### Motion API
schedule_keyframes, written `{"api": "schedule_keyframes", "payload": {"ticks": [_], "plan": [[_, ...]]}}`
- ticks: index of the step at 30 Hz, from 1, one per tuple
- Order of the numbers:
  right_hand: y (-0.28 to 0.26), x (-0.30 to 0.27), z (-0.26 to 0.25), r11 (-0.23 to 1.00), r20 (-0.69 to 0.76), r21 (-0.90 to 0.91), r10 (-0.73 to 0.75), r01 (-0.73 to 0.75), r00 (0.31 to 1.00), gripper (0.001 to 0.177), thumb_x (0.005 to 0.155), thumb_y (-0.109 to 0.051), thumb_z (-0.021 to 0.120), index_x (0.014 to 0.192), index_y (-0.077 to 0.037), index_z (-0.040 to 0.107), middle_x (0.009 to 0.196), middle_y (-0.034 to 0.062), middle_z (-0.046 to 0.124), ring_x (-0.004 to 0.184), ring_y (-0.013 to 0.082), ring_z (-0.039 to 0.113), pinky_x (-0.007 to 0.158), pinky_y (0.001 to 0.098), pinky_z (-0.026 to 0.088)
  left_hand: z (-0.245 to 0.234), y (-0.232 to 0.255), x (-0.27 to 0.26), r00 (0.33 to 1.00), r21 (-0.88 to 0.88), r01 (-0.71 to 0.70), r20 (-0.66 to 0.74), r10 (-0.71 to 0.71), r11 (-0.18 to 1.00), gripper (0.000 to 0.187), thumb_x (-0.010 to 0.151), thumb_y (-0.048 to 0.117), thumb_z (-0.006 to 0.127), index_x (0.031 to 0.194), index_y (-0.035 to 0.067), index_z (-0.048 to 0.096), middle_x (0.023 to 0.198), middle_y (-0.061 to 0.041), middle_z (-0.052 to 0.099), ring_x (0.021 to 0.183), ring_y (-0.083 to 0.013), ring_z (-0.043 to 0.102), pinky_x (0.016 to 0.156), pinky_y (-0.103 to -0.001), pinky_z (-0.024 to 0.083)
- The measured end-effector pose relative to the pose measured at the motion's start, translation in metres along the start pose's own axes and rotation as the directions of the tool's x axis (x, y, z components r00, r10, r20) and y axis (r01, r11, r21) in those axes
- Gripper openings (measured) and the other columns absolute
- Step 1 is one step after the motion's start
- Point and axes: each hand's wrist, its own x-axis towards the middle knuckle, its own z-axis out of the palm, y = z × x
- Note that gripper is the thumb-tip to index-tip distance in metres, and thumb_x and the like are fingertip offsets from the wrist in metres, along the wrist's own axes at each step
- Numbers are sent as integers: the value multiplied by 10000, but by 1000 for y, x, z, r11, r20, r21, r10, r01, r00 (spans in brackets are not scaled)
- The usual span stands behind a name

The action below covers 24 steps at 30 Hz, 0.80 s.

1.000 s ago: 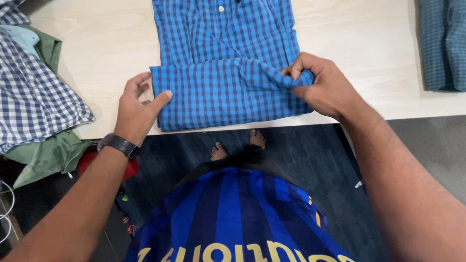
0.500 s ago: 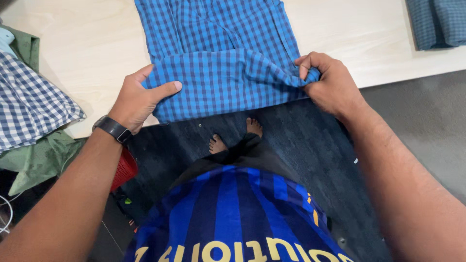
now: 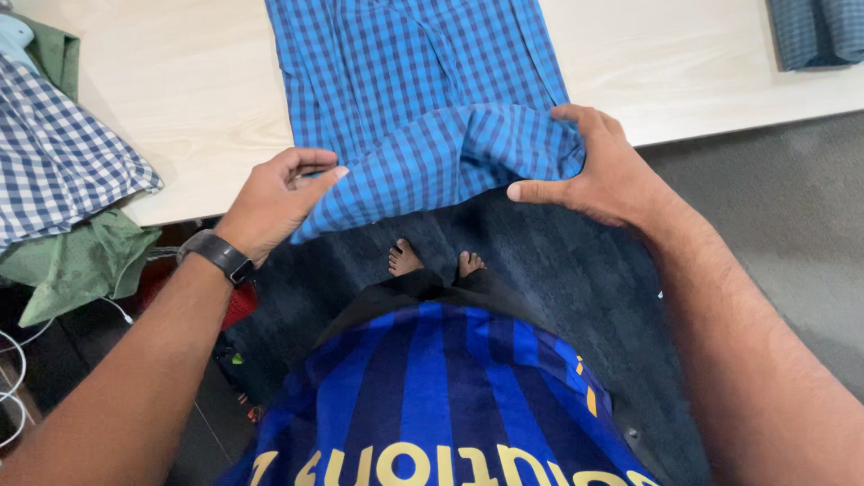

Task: The person folds a blue checkered shirt and a light blue polo shirt on a table. They smooth and align the garments, fold the sleeves and body, and place the finished shirts on the table.

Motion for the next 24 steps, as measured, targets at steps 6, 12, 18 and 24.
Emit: {"api": "schedule_keyframes", "payload": {"ticks": [6,12,18,24], "plan": [[7,10,9,957,32,157,243,-244,970,1042,779,-495,861,1562,-29,355,1392,288,516,1272,394,580,1031,462,503,28,-2,-4,986,606,-91,-58,158,790,851,680,350,937,1337,-30,554,1082,-154,658,860,-262,654,768,-367,553],[15,-3,36,984,-120,3,177,-178,977,709,721,-283,902,1339,-112,601,1241,248,540,1099,415,601,936,478,524,68,-24,-8,982,686,-24,-122,147,728,199,891,212,752,1053,113,694,823,-122,699,772,-278,682,727,-409,533],[29,-23,40,990,-185,-143,-6,-21,983,378,729,-221,843,1065,-78,745,1149,201,604,1105,442,567,874,514,502,76,-51,-34,959,706,-103,-118,259,701,182,958,176,681,1107,95,614,758,-124,695,733,-302,678,991,-481,415],[45,-41,24,991,56,-42,-123,125,991,303,773,-223,769,1024,-66,706,1078,179,702,1112,406,613,974,497,493,72,-67,-55,975,427,-150,-88,206,892,384,960,252,716,1244,28,586,1134,-149,725,1135,-252,653,939,-397,508]]}}
